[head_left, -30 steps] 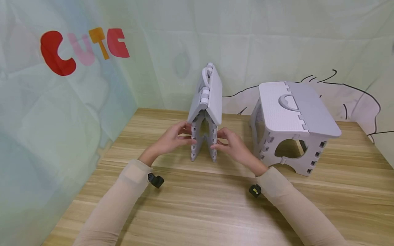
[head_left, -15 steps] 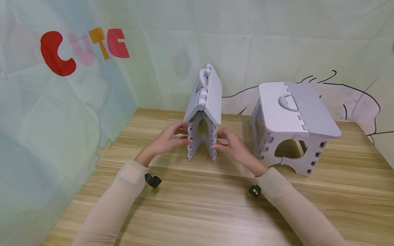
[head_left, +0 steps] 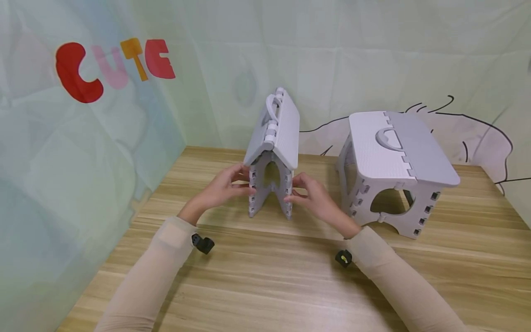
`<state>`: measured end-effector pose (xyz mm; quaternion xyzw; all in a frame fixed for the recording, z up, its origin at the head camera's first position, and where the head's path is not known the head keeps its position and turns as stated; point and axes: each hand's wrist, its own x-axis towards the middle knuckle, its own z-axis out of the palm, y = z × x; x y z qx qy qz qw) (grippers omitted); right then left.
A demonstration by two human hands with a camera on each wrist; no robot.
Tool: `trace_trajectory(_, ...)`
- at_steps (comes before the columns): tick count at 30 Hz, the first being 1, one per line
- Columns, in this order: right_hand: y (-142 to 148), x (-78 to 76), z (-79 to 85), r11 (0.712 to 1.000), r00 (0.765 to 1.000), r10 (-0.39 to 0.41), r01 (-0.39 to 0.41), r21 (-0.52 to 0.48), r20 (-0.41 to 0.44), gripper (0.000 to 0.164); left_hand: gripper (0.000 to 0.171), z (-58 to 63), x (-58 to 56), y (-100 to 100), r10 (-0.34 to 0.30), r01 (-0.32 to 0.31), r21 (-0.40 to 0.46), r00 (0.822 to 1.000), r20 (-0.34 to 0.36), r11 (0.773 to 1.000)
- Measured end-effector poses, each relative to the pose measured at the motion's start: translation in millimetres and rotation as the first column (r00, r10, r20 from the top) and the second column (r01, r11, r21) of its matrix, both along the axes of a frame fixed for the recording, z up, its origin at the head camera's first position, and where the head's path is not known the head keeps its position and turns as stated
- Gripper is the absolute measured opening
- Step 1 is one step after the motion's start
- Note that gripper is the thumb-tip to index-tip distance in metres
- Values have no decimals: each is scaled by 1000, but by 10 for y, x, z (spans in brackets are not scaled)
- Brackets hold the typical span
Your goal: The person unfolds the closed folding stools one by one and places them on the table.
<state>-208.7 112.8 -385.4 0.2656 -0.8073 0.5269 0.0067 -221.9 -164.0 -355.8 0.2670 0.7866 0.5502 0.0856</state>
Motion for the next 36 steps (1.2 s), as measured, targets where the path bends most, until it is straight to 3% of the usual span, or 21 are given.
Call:
trace_trajectory(12, 5, 16, 4, 999, 998, 1, 1, 32, -59, 37, 46, -7, 2, -65, -8, 8, 7, 1000, -8, 1000)
trace_trajectory(36, 3, 2, -2, 1000, 1000, -4, 4, 31, -21, 36, 47, -25, -24, -194, -2, 2, -10, 1000, -21, 1000)
